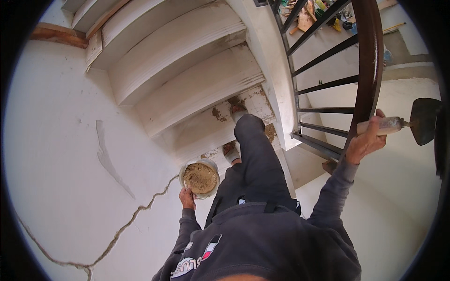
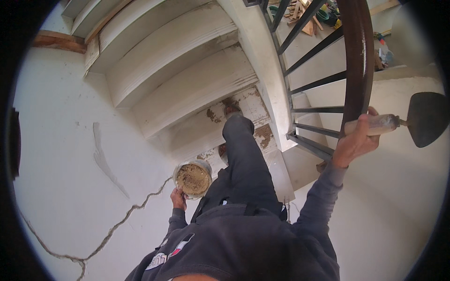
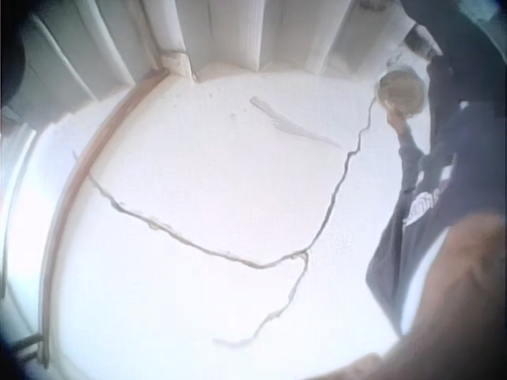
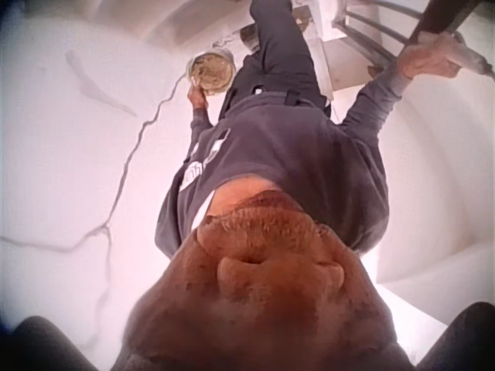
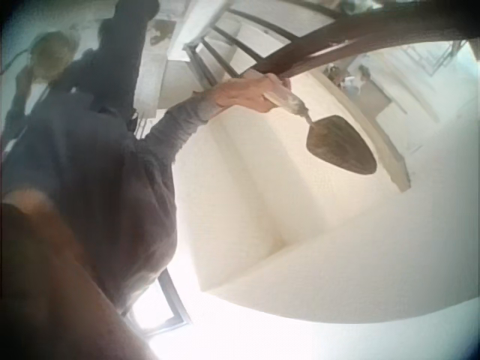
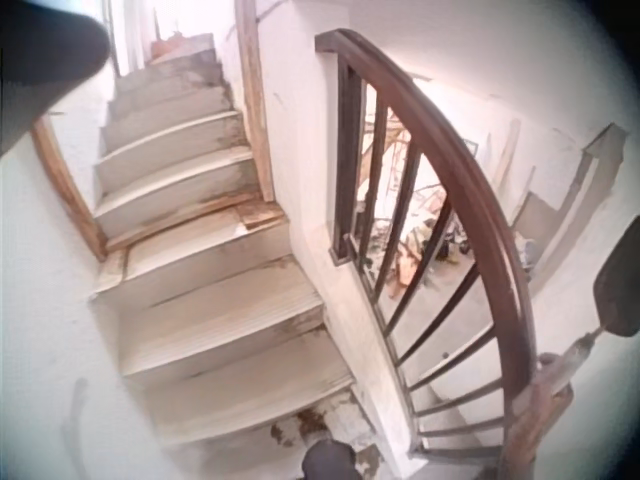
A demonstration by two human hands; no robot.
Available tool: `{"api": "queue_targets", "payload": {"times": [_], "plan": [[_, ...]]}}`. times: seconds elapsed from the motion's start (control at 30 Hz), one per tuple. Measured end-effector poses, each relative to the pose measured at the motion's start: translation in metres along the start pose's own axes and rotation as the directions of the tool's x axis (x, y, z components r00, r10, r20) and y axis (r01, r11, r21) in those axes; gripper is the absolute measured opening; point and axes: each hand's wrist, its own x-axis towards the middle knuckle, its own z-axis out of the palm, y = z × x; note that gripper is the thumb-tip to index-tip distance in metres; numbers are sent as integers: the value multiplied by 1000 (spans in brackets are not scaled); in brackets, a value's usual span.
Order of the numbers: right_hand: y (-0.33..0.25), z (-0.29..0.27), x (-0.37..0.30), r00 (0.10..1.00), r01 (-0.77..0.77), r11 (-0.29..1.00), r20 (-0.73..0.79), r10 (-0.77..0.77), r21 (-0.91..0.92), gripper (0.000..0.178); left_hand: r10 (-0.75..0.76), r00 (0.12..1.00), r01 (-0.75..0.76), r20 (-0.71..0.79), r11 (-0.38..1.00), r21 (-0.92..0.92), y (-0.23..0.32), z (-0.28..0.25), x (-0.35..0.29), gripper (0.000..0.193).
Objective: The person applies a plaster mixture to the underside and corners of a staircase using a trowel while holding a bucket.
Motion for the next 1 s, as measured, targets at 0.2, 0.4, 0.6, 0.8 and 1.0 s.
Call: {"api": "queue_targets", "payload": {"times": [0.2,0.4,0.6,0.8,1.0], "plan": [[38,19,17,993,108,973,-69,-96,202,41,-24,999,23,-31,999,-27,-14,-11,7,15],[42,23,23,985,112,993,-138,-106,39,43,1,998,4,-66,997,81,-10,-10,4,18],[40,23,26,987,94,993,-137,-82,77,43,-16,994,23,-109,998,61,-15,-27,0,18],[46,23,26,986,111,989,-132,-99,92,42,-12,988,20,-151,999,51,-10,-36,-13,17],[44,24,20,987,121,988,-115,-109,99,41,6,984,-10,-177,1000,-24,-18,-52,-27,16]]}}
